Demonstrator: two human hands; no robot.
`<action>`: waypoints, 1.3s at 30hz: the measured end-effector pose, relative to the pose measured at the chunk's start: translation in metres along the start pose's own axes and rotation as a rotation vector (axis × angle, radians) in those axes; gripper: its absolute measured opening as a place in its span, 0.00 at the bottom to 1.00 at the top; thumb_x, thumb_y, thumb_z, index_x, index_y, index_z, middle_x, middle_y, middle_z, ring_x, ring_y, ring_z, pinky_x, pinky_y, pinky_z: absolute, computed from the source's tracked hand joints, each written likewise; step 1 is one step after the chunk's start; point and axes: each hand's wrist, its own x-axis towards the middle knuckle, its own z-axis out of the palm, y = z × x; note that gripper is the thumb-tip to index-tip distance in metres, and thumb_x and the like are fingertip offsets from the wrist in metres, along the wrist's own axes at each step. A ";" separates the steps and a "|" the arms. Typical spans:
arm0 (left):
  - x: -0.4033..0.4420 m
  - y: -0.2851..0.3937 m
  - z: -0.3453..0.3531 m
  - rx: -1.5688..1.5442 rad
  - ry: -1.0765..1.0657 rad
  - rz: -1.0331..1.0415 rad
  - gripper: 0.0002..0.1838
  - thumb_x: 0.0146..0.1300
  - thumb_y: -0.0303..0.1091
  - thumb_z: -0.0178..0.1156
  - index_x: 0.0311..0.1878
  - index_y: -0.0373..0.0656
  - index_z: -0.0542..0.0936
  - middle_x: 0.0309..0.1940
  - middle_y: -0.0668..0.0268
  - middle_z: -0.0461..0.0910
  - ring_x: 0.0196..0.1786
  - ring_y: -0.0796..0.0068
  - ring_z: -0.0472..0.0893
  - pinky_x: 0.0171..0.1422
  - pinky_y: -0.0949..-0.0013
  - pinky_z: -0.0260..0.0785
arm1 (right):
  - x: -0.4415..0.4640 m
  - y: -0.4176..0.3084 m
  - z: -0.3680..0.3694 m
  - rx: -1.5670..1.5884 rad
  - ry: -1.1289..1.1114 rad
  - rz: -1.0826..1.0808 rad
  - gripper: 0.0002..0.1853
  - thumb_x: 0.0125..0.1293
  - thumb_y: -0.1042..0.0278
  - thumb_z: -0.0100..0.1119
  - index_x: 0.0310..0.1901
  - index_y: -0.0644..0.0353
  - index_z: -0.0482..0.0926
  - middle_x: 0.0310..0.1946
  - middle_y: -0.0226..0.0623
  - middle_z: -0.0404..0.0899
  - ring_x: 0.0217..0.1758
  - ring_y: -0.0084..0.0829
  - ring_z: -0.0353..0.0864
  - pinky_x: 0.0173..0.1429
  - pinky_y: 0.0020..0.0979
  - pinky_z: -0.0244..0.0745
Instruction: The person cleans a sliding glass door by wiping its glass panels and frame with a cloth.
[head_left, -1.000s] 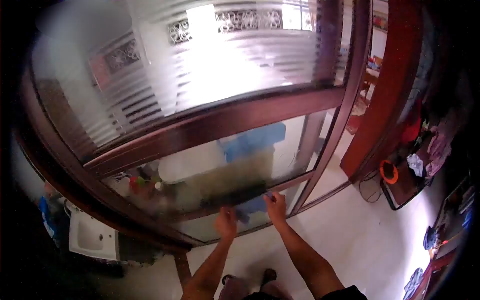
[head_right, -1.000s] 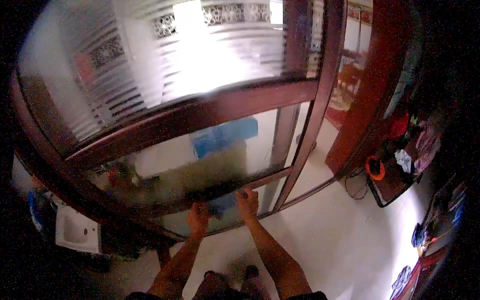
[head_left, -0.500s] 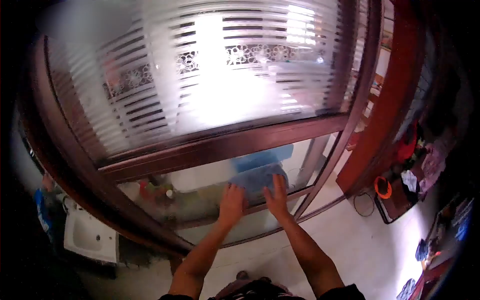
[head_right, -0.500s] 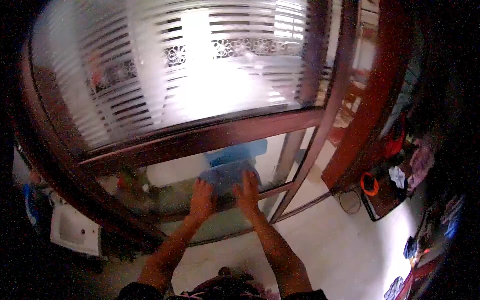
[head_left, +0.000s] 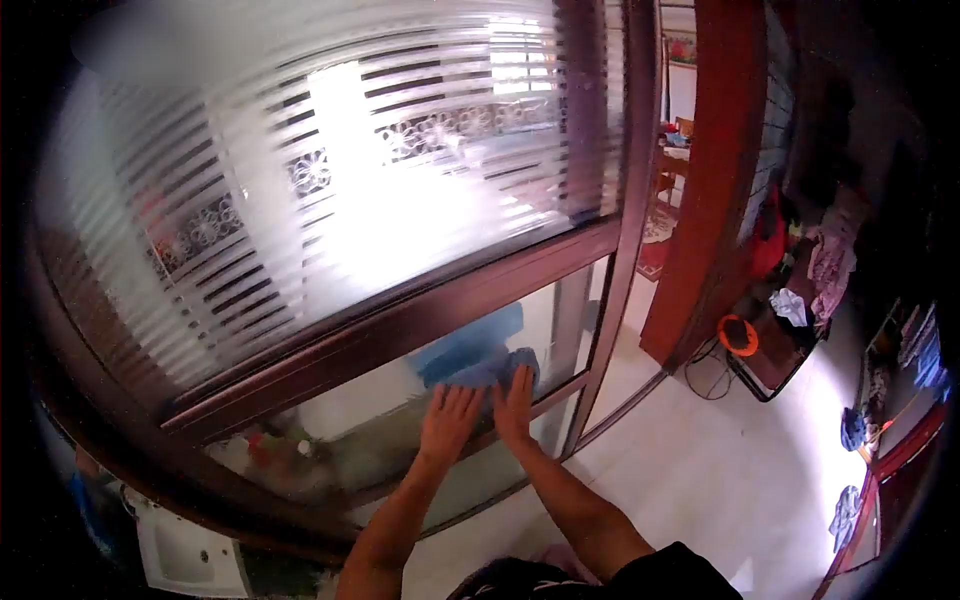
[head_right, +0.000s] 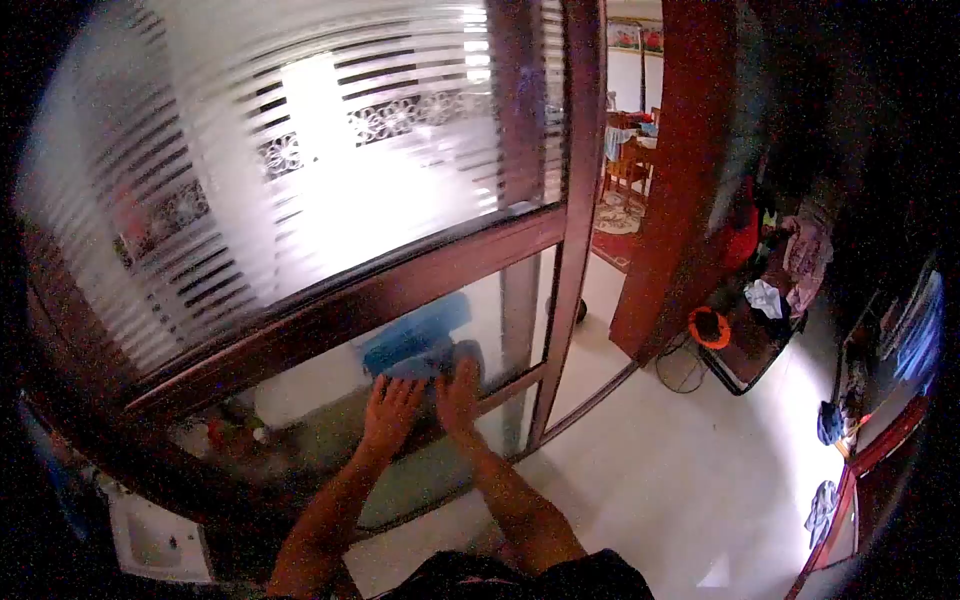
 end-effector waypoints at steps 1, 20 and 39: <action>0.003 0.007 0.003 0.011 -0.036 0.013 0.29 0.61 0.35 0.53 0.68 0.46 0.68 0.60 0.63 0.72 0.63 0.64 0.71 0.77 0.52 0.51 | 0.002 0.007 -0.004 -0.032 -0.004 0.032 0.37 0.69 0.65 0.56 0.72 0.72 0.50 0.73 0.66 0.45 0.76 0.58 0.49 0.76 0.44 0.50; 0.227 0.136 -0.045 -0.341 0.203 -0.105 0.30 0.61 0.43 0.57 0.62 0.31 0.70 0.59 0.47 0.70 0.65 0.46 0.67 0.76 0.47 0.49 | 0.165 -0.003 -0.203 -0.109 0.122 -0.119 0.35 0.69 0.62 0.51 0.70 0.76 0.52 0.73 0.65 0.44 0.77 0.59 0.45 0.79 0.44 0.42; 0.309 0.054 -0.077 0.078 0.367 -0.137 0.29 0.64 0.47 0.58 0.64 0.39 0.72 0.62 0.58 0.71 0.68 0.58 0.67 0.76 0.52 0.53 | 0.288 -0.090 -0.209 -0.112 0.227 -0.759 0.25 0.64 0.64 0.46 0.59 0.72 0.64 0.56 0.62 0.66 0.57 0.61 0.65 0.60 0.55 0.56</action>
